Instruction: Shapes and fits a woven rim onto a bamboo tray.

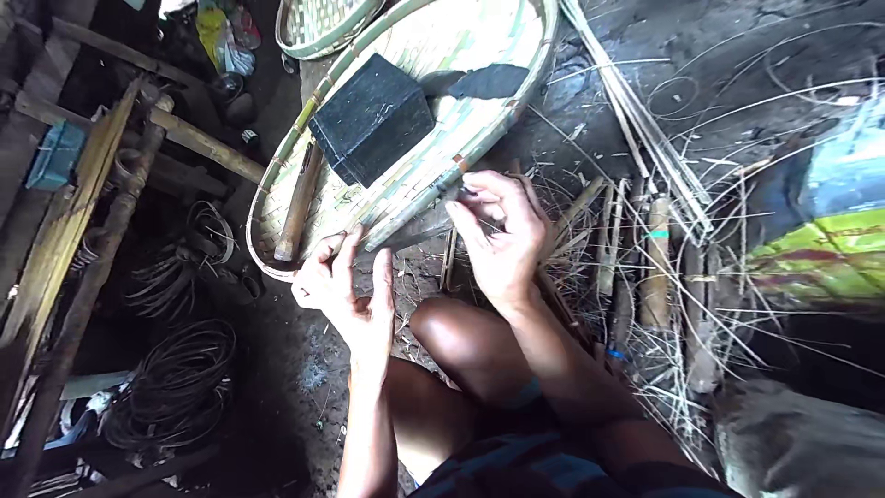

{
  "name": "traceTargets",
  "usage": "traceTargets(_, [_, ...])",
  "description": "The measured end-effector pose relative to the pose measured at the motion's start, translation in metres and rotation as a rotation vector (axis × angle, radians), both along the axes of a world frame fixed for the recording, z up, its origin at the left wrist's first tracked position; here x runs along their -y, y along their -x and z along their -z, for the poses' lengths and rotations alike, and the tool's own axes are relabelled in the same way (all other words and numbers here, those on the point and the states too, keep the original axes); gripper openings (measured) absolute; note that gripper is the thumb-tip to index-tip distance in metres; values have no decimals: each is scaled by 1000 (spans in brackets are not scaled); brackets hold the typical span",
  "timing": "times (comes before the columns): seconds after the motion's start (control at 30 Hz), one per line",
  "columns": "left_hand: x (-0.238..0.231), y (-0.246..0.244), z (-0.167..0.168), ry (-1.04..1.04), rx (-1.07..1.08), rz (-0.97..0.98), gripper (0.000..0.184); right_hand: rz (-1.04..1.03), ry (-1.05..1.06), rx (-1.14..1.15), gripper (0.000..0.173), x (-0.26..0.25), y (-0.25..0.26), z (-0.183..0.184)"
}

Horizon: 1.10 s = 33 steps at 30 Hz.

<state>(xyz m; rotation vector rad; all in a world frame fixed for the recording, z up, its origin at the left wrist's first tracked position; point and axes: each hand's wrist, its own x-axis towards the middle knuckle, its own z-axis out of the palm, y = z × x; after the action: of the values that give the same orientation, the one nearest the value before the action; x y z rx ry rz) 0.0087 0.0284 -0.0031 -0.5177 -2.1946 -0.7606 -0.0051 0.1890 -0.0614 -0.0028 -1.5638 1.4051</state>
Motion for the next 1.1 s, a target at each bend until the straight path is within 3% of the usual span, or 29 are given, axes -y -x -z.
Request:
traceTargets(0.1, [10,12,-2,144,-70,4,31,176,-72,-142,31,11,17,-1])
traceTargets(0.33, [19,35,-19,180,-207,135,23,272,-248,-378,6,5,41,-9])
traceTargets(0.53, [9,51,-69,210,-221,170,24,388,-354,-281,9,-8,63,-62])
traceTargets(0.63, [5,63,-85,180,-237,153,24,99,-437,-199,16,8,45,-76])
traceTargets(0.73, [-1,75,-100,131,-227,126,23,-259,-558,-310,15,45,24,-60])
traceTargets(0.8, [-1,81,-106,99,-238,134,21,-333,-544,-262,15,44,18,-58])
traceTargets(0.97, [0,81,-108,83,-233,142,20,-22,-329,-1,24,3,29,-93])
traceTargets(1.1, [-2,89,-107,26,-293,215,17,210,-198,-70,21,16,59,-95])
